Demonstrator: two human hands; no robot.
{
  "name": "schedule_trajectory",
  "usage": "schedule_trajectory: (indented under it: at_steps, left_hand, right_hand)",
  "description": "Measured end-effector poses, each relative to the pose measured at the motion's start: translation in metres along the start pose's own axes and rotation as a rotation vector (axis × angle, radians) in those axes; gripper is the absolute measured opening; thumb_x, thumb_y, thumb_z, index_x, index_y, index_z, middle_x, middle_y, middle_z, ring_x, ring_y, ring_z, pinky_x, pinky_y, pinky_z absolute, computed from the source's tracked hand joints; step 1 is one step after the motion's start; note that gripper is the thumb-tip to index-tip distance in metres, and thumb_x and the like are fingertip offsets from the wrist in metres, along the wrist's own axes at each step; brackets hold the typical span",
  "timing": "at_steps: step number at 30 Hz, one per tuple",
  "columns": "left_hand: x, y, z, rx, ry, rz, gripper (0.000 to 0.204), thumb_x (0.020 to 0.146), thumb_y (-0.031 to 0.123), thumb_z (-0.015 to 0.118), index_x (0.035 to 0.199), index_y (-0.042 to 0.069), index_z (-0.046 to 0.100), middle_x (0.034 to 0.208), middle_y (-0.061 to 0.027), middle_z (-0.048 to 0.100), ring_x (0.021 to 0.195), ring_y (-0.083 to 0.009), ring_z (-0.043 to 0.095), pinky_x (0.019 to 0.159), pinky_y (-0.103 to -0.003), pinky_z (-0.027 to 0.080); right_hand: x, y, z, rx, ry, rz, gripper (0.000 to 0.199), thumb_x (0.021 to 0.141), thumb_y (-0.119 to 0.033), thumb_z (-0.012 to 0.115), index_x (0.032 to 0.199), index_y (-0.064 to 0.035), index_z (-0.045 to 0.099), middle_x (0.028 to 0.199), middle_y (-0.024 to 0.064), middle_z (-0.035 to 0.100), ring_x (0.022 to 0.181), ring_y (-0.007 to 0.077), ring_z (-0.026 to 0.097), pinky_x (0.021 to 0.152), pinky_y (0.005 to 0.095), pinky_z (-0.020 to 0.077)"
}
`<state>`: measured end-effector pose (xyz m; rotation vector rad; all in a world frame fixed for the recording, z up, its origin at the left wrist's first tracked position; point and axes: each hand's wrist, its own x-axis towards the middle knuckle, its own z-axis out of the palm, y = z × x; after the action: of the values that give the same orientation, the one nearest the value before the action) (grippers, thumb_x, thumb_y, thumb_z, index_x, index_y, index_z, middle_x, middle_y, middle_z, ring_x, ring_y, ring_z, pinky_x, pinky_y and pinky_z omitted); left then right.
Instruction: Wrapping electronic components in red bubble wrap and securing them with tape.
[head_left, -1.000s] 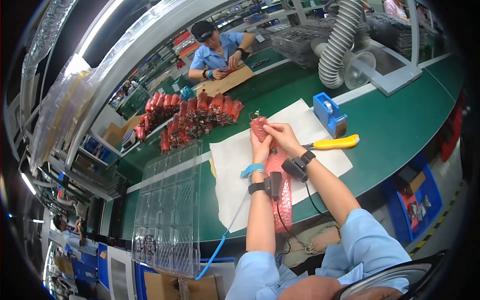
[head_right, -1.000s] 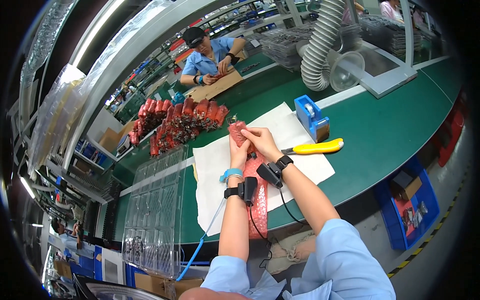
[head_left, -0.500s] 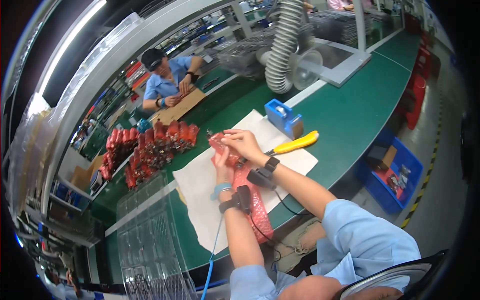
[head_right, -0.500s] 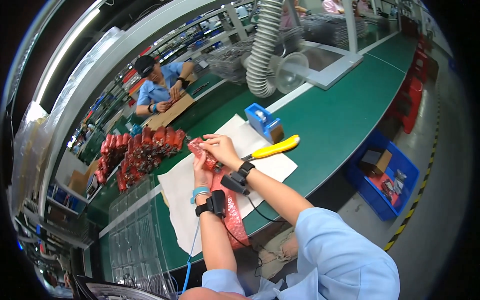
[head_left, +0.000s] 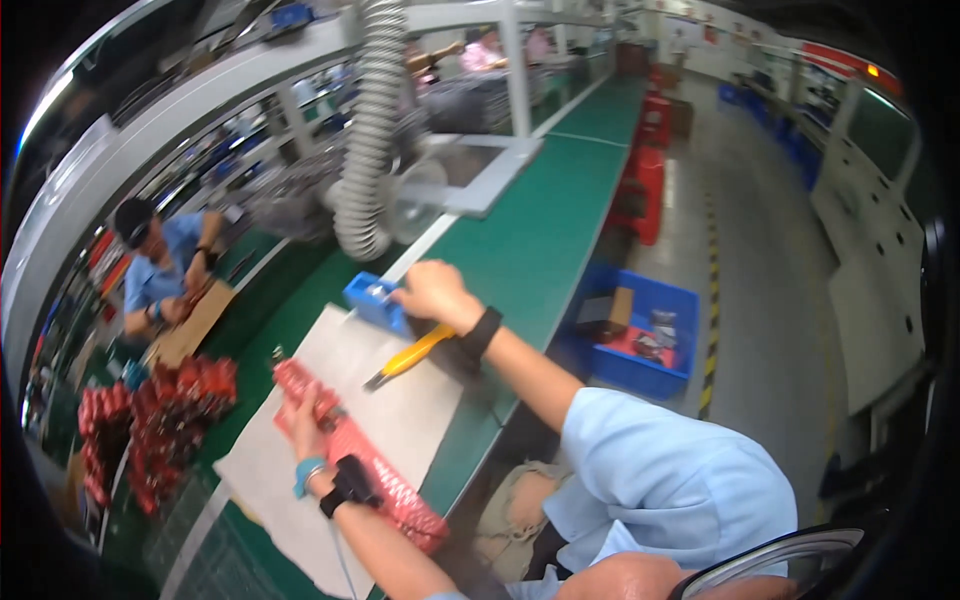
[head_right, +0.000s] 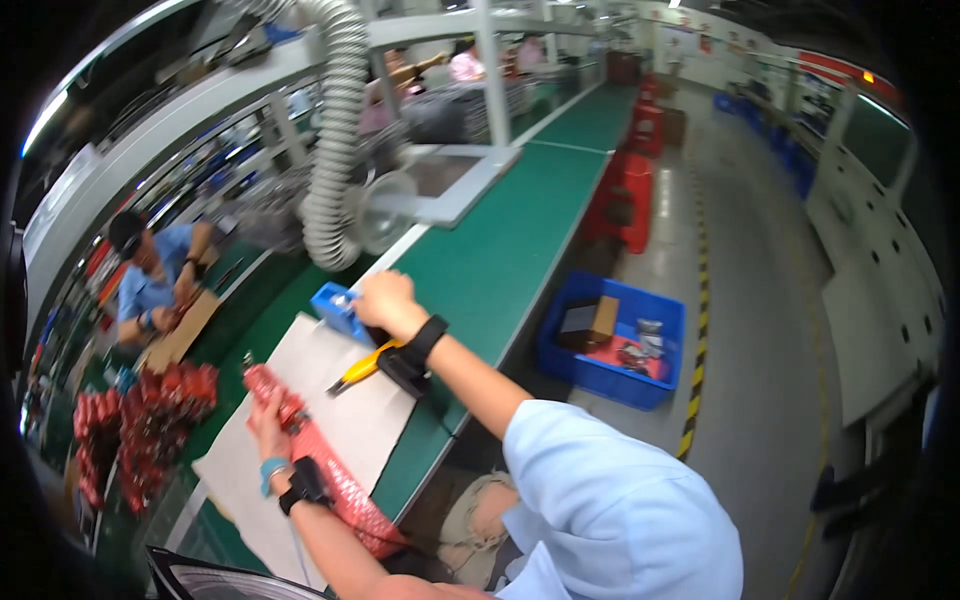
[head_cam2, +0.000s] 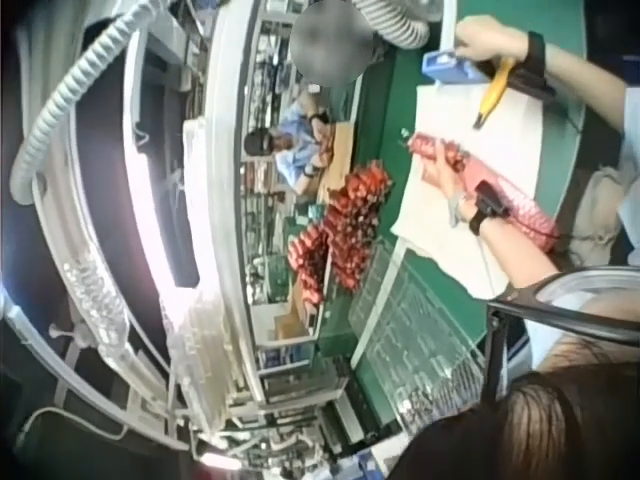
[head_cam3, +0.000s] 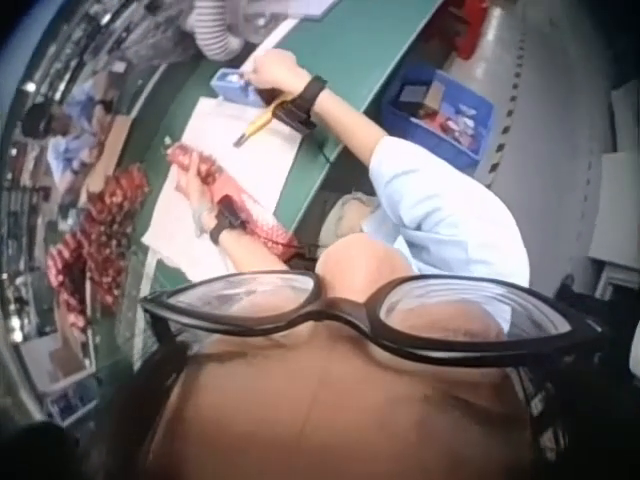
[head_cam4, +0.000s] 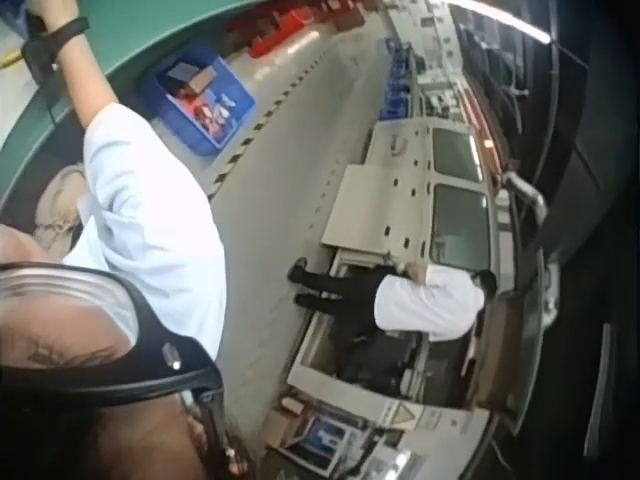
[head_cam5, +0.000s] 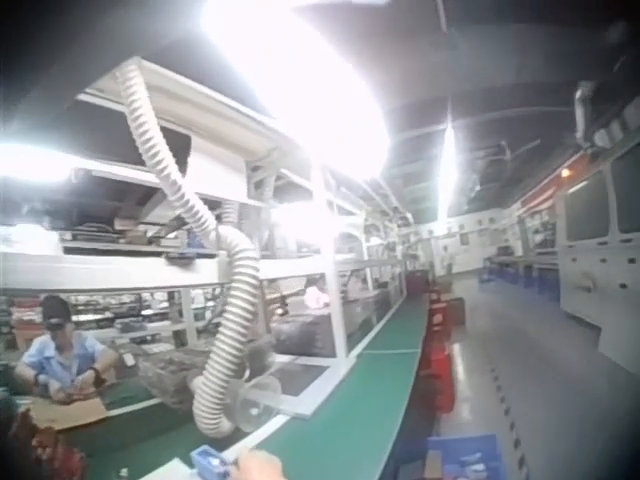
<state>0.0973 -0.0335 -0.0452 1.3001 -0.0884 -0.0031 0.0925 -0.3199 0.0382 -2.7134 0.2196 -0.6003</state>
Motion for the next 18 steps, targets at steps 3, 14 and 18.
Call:
schedule_trajectory:
  at_steps: [3, 14, 18]
  left_hand:
    - [0.009, -0.01, -0.007, -0.025, -0.042, 0.022, 0.036, 0.089, 0.015, 0.065, 0.121, 0.007, 0.051, 0.095, -0.0067, 0.061, 0.075, -0.0208, 0.064, 0.066, -0.036, 0.056]
    - [0.008, -0.011, -0.001, -0.051, -0.048, 0.027, 0.043, 0.089, 0.016, 0.065, 0.128, 0.007, 0.048, 0.098, -0.0067, 0.061, 0.079, -0.0211, 0.064, 0.069, -0.036, 0.055]
    - [0.008, -0.011, 0.001, -0.041, -0.038, 0.021, 0.043, 0.089, 0.016, 0.065, 0.128, 0.006, 0.048, 0.099, -0.0074, 0.062, 0.08, -0.0214, 0.064, 0.069, -0.036, 0.055]
  right_hand:
    - [0.001, 0.004, -0.002, 0.1, -0.106, 0.028, 0.033, 0.077, -0.037, 0.07, 0.076, -0.004, 0.072, 0.082, 0.0173, 0.069, 0.08, 0.0339, 0.068, 0.072, 0.0419, 0.0545]
    - [0.017, 0.012, 0.01, 0.386, -0.213, 0.141, 0.031, 0.073, -0.028, 0.072, 0.081, 0.0015, 0.072, 0.077, 0.0184, 0.069, 0.075, 0.0268, 0.07, 0.071, 0.0341, 0.0535]
    - [0.019, 0.018, 0.015, 0.496, -0.235, 0.15, 0.03, 0.073, -0.026, 0.073, 0.083, 0.0022, 0.072, 0.076, 0.0163, 0.069, 0.071, 0.0241, 0.068, 0.068, 0.0333, 0.0526]
